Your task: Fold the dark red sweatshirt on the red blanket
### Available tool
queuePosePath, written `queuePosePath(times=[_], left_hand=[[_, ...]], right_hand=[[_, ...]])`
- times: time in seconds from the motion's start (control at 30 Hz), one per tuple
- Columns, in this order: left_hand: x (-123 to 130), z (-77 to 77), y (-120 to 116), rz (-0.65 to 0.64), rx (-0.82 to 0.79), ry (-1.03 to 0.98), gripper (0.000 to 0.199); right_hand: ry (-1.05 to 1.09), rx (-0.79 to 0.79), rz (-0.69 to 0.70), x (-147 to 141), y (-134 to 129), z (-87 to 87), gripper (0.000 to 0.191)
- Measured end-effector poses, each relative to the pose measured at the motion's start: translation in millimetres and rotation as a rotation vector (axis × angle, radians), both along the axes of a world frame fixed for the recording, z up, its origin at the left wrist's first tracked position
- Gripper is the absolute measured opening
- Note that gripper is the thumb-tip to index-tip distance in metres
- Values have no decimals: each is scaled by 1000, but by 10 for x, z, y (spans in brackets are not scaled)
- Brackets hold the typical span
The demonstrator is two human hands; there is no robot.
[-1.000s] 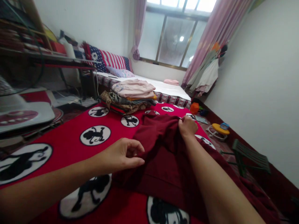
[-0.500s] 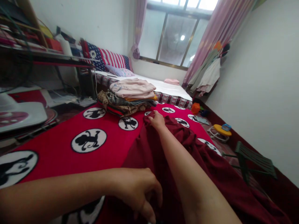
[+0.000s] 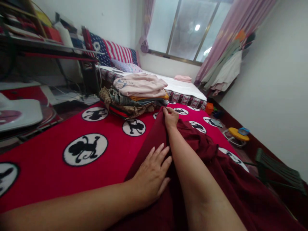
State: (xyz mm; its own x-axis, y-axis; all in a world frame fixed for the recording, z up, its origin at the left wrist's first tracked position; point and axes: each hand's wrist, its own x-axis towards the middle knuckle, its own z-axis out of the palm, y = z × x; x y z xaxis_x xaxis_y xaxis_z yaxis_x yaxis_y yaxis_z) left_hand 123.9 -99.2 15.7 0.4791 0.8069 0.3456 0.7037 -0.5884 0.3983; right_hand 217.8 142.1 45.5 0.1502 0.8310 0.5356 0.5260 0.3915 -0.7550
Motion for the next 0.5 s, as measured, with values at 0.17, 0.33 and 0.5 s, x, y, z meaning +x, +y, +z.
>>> queuePosePath(times=[0.17,0.33,0.5], left_hand=[[14,-100,12,-2,-71,25,63],[3,-84,37,13,-96,44,71],[28,-86,52,22,-52,70,74]], right_hand=[[-331,-245,-31,-52,-29,-215,31],[-366,-222,93,125,-140,-97,32],[-712,-231,-111,773,-547,108,37]])
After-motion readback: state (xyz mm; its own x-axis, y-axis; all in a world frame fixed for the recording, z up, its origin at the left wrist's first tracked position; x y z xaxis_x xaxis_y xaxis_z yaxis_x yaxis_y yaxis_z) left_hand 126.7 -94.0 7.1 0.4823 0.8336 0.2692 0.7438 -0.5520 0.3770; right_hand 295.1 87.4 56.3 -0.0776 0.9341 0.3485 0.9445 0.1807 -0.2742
